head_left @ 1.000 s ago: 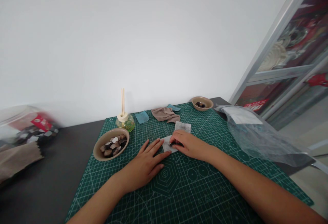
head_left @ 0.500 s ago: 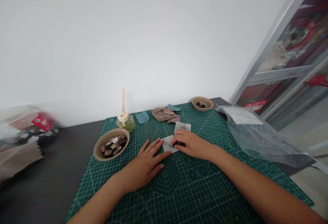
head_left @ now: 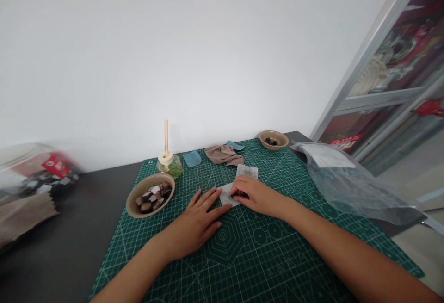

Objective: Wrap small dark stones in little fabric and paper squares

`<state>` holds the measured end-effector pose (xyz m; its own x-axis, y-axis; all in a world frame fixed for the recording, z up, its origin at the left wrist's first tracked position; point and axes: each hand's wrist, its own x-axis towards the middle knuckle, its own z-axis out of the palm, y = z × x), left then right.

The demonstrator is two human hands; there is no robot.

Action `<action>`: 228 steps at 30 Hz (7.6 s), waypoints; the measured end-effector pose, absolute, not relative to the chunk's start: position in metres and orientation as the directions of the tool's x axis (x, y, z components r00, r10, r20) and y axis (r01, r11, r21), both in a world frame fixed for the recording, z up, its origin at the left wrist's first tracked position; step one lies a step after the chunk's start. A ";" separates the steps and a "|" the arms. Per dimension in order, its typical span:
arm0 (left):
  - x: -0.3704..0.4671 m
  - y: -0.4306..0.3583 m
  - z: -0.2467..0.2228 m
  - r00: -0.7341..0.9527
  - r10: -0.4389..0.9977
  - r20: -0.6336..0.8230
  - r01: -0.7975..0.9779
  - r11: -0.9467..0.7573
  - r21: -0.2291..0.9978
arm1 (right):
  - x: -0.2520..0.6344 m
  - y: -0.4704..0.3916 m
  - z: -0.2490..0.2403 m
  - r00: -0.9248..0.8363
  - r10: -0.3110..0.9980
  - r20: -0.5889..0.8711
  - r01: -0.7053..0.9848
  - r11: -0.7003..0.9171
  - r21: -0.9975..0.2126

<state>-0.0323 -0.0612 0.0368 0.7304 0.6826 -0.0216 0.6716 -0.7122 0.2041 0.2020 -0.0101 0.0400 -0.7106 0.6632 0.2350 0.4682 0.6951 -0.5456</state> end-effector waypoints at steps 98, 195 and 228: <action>-0.031 -0.063 0.041 0.729 0.683 -0.043 0.675 -0.708 0.206 | 0.191 -0.005 0.028 -0.650 0.690 0.318 0.515 0.707 -0.484; -0.032 -0.062 0.038 0.736 0.677 -0.020 0.667 -0.719 0.195 | 0.196 -0.013 0.037 -0.681 0.674 0.285 0.498 0.712 -0.495; -0.032 -0.062 0.038 0.733 0.679 -0.037 0.672 -0.714 0.194 | 0.199 -0.010 0.036 -0.698 0.651 0.298 0.506 0.743 -0.439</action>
<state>-0.0319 -0.0617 0.0379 0.7328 0.6795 -0.0367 0.6722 -0.7145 0.1941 0.1986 -0.0098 0.0363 -0.6980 0.6513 0.2976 0.5058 0.7427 -0.4389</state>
